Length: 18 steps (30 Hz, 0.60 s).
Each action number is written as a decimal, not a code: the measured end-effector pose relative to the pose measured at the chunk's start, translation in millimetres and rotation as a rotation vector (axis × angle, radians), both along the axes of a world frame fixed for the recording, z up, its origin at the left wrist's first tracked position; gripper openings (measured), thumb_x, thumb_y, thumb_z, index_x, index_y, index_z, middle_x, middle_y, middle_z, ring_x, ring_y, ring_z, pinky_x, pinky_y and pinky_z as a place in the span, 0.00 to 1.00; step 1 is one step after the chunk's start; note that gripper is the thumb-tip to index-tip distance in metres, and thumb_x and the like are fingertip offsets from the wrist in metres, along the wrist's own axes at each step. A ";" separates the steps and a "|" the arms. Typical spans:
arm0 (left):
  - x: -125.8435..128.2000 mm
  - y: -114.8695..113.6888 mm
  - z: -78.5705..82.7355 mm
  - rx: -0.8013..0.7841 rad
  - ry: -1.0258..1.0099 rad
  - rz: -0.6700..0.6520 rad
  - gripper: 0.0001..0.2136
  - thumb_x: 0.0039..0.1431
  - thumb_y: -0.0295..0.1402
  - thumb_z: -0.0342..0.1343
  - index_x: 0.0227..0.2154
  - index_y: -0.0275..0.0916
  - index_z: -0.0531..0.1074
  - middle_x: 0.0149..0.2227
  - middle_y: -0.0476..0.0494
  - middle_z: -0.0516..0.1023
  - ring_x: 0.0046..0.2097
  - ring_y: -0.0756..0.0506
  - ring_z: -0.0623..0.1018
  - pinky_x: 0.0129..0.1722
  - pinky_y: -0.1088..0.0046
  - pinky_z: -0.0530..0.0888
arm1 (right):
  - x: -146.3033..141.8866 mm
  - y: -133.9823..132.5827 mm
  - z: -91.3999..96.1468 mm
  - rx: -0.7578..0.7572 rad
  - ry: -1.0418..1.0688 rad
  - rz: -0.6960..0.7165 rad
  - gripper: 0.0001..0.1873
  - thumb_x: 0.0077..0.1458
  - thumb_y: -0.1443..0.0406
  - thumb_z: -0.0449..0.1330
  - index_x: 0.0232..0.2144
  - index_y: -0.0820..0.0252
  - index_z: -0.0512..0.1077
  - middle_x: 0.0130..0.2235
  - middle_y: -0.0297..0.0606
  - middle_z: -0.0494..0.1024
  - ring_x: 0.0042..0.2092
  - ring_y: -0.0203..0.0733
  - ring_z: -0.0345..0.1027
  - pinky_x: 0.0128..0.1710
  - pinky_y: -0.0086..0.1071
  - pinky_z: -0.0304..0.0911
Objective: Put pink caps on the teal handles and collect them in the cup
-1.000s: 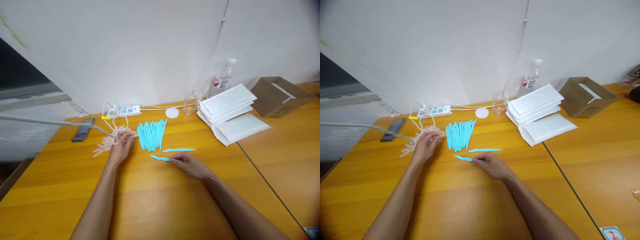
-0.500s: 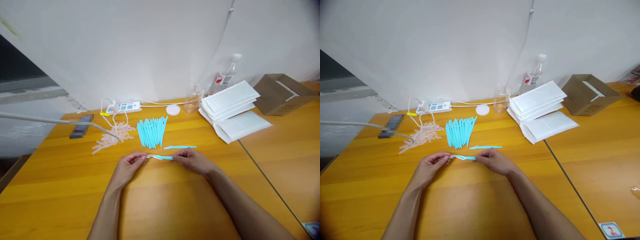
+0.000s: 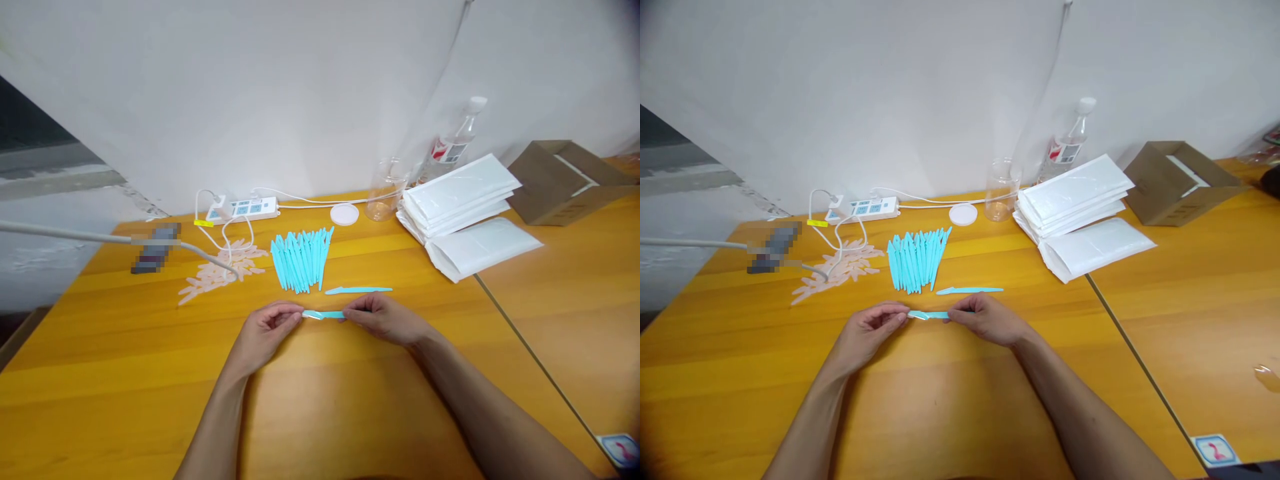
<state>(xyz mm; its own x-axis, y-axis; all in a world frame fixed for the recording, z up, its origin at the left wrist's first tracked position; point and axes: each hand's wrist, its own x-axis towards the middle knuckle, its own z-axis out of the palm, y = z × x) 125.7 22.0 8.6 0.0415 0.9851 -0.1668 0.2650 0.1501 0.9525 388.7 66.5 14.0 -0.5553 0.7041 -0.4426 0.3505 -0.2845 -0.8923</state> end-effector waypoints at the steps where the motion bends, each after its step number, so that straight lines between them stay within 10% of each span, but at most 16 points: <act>1: -0.4 -0.4 -0.2 -0.003 -0.001 -0.008 0.13 0.53 0.42 0.63 0.35 0.39 0.81 0.37 0.42 0.82 0.38 0.46 0.78 0.39 0.72 0.75 | 0.0 -0.1 0.0 0.001 0.002 0.000 0.25 0.56 0.46 0.58 0.36 0.62 0.79 0.19 0.25 0.55 0.22 0.29 0.42 0.21 0.28 0.37; 18: -15.9 -2.0 7.9 -0.113 0.052 -0.047 0.18 0.57 0.49 0.58 0.36 0.37 0.78 0.26 0.48 0.72 0.29 0.50 0.69 0.30 0.76 0.66 | 1.2 -1.1 -0.2 -0.011 0.007 0.004 0.25 0.55 0.46 0.58 0.37 0.61 0.79 0.18 0.24 0.52 0.21 0.29 0.40 0.20 0.28 0.35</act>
